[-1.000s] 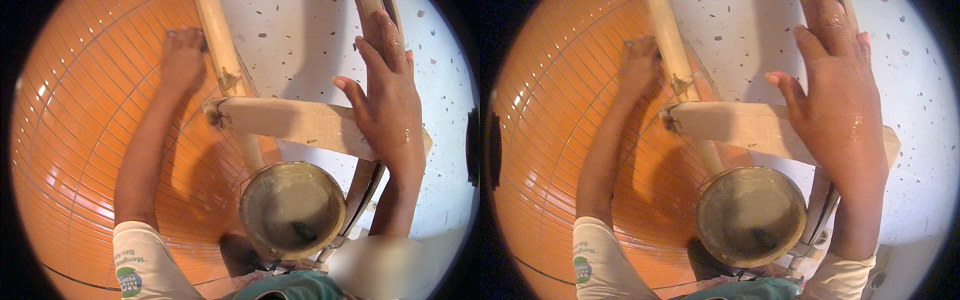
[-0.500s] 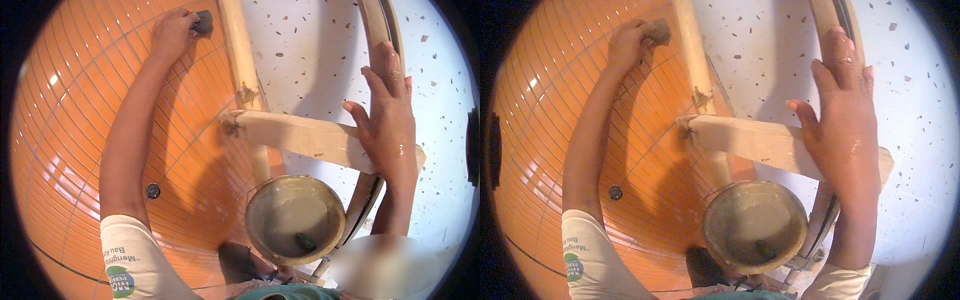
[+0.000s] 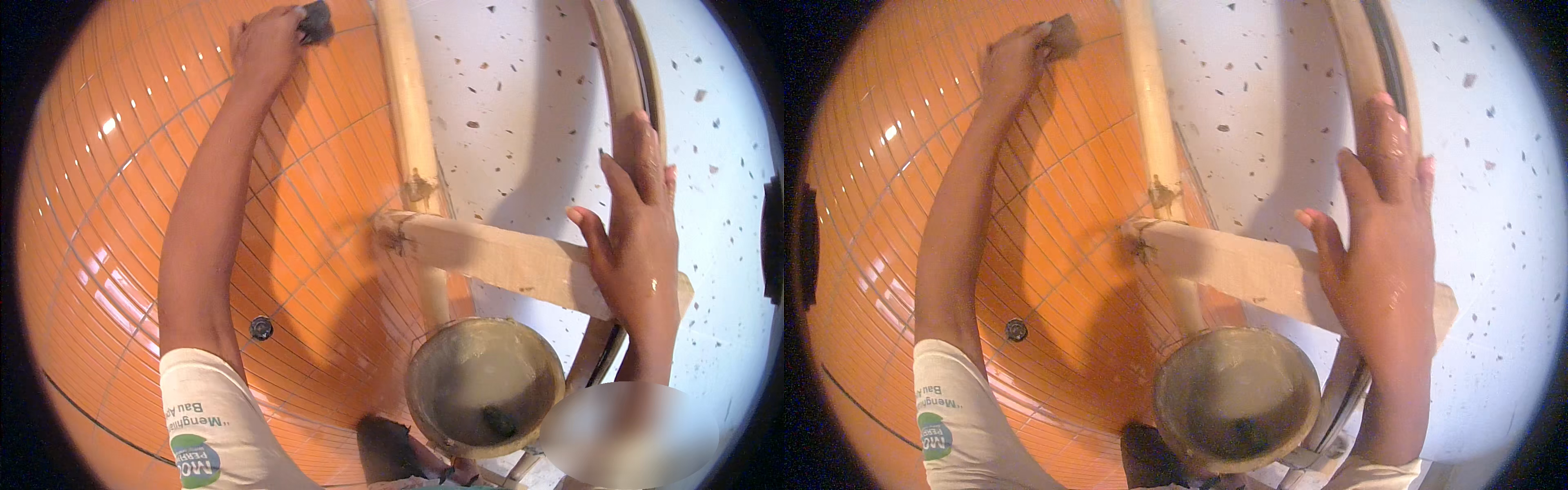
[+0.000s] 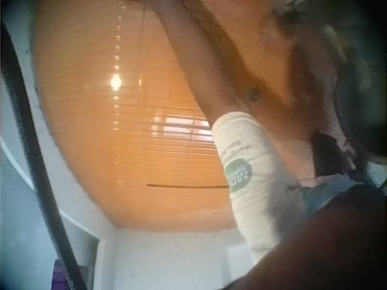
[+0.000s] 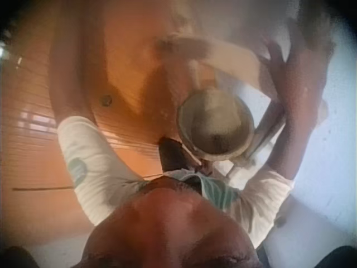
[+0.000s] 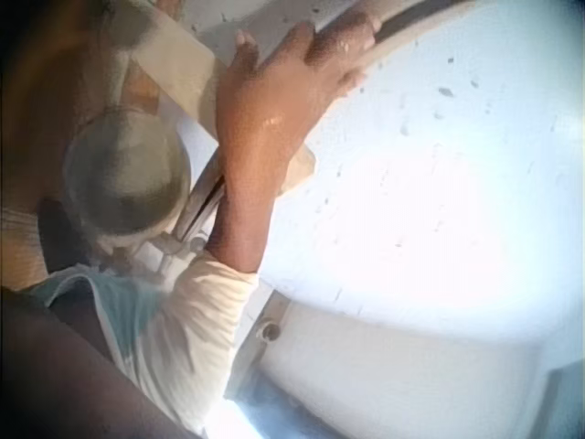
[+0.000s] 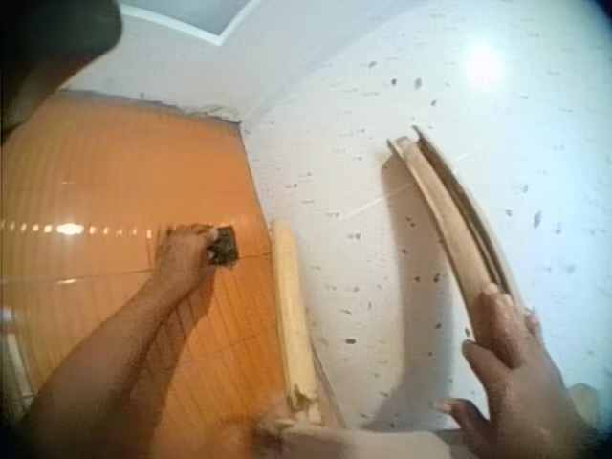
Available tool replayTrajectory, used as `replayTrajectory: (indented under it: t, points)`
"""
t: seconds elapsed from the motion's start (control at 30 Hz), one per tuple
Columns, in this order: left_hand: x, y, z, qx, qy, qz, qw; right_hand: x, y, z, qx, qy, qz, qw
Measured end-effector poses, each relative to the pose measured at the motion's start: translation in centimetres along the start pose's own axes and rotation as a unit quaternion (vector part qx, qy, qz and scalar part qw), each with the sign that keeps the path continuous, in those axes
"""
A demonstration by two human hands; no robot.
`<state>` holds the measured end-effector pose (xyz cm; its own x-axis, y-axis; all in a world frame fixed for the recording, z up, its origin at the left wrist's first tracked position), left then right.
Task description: The person applies grout to the joints of an orange tiled surface using a putty knife and a cloth. They repeatedly scoop grout from a bucket, spread it into the seams, and wipe the surface to clean excess material.
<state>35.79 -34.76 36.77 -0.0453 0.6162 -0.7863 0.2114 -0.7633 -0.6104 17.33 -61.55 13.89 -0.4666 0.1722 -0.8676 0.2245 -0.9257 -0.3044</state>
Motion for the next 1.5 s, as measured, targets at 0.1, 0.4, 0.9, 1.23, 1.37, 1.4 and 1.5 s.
replayTrajectory:
  t: [0.1,0.4,0.9,1.23,1.37,1.4,1.5]
  points:
    - [1.3,1.8,-0.4,-0.037,0.114,-0.017,0.993,0.2,0.0,0.2,0.006,0.005,-0.010,1.000]
    - [7.6,15.3,-4.4,0.165,-0.205,-0.143,0.954,-0.1,0.2,0.2,0.017,-0.004,-0.005,1.000]
    - [2.1,12.9,-9.3,0.132,-0.207,-0.056,0.968,0.0,0.3,-0.4,0.036,-0.020,-0.025,0.999]
    - [15.2,13.7,-0.5,0.199,-0.182,-0.172,0.947,0.4,0.3,-0.1,0.017,0.014,0.023,1.000]
    - [20.6,13.0,4.2,0.181,-0.198,-0.151,0.951,0.6,0.7,-0.4,0.011,0.021,0.042,0.999]
    - [22.1,13.1,5.0,0.185,-0.217,-0.143,0.948,0.6,0.6,0.0,0.008,0.025,0.047,0.999]
    - [31.9,13.9,6.4,0.169,-0.271,-0.203,0.926,0.7,0.3,0.3,-0.002,0.030,0.047,0.998]
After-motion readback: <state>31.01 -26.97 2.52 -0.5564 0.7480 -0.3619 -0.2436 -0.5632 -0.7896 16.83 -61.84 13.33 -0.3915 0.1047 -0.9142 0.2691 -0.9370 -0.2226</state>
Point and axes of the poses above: each hand's wrist, its own x-axis away from the middle knuckle, its own z-axis out of the back of the hand, y = z × x, the point moved 8 cm from there along -x, towards the middle knuckle, and after that the axes turned 15 degrees about -x, right-handed, at the moved point
